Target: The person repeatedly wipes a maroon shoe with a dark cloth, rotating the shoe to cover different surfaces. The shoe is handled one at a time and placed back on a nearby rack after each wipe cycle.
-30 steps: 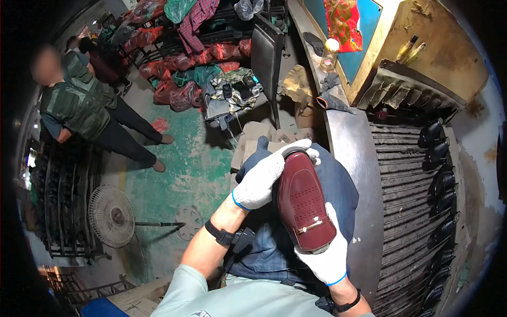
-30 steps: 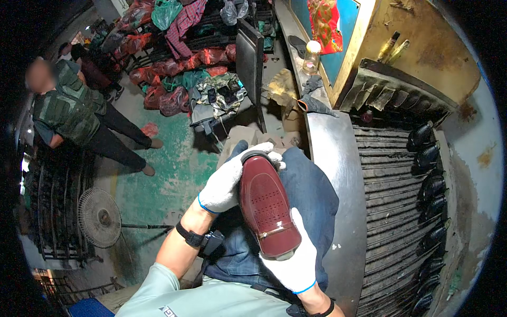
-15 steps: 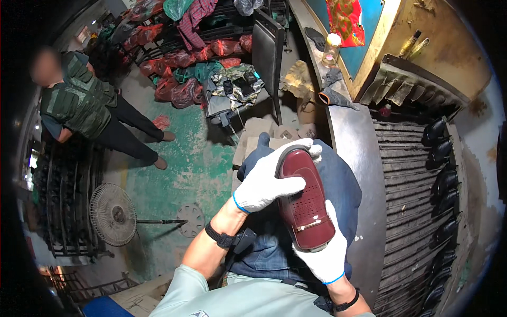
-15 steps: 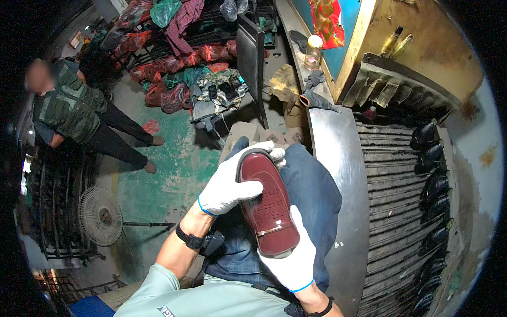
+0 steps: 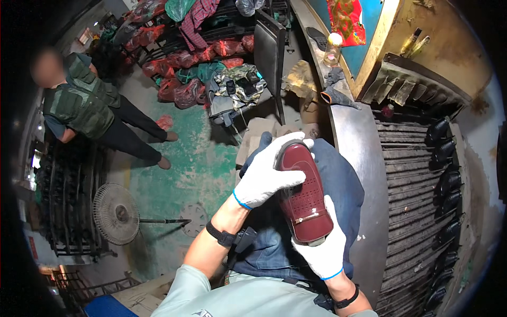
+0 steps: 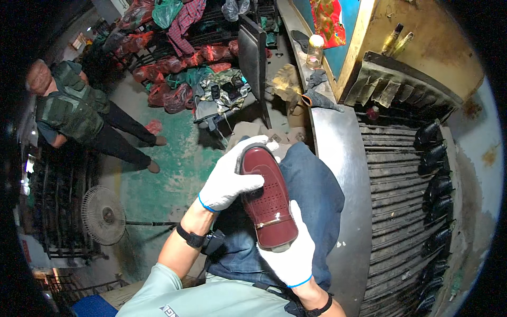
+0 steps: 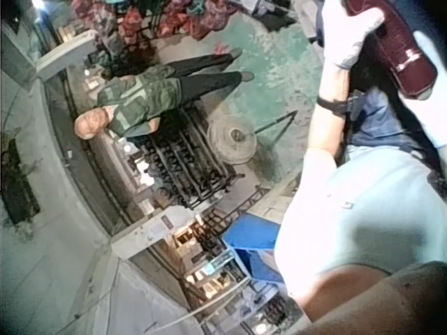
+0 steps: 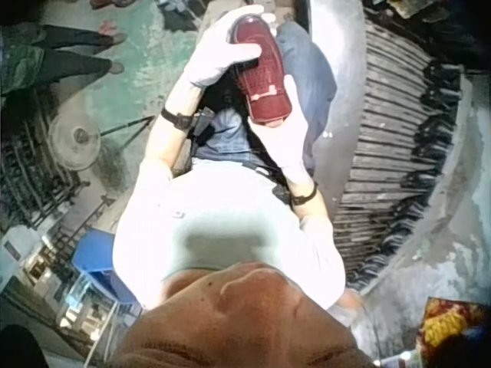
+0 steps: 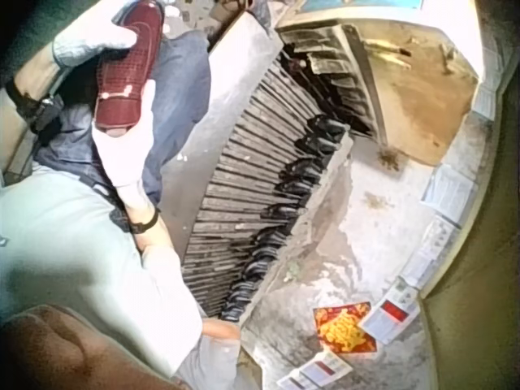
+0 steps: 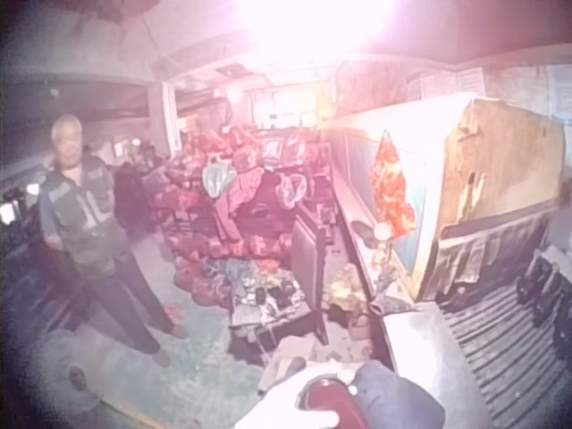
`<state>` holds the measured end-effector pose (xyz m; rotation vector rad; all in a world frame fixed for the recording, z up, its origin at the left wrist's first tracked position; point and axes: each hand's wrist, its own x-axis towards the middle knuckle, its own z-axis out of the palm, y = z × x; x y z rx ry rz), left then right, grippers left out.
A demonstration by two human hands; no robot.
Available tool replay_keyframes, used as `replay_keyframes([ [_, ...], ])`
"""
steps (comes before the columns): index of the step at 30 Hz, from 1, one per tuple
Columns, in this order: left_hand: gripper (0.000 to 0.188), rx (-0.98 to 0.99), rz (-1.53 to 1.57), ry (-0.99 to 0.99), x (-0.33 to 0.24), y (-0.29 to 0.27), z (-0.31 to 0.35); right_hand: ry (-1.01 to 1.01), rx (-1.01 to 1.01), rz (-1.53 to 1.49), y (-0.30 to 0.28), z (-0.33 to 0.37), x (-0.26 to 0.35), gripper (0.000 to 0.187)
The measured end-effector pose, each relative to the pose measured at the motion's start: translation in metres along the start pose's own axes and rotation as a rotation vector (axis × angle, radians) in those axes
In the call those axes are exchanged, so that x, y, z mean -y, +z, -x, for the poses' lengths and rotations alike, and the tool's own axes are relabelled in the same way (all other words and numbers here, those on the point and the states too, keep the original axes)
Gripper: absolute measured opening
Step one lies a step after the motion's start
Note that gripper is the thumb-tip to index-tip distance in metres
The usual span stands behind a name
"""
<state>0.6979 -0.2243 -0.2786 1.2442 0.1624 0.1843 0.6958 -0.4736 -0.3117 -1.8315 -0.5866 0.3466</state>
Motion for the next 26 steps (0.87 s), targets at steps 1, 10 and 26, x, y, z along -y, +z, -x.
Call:
replay_keyframes([
  [1,0.084,-0.021,-0.048,0.020,0.002,0.000,0.000,0.019,0.011,-0.017,0.000,0.000,0.000,0.107],
  [10,0.059,-0.124,-0.119,0.055,0.007,0.005,0.005,-0.012,0.004,-0.029,0.004,-0.001,-0.004,0.108],
  [26,0.051,-0.231,-0.009,0.018,0.002,-0.044,0.005,0.167,0.205,-0.711,-0.020,-0.011,-0.009,0.094],
])
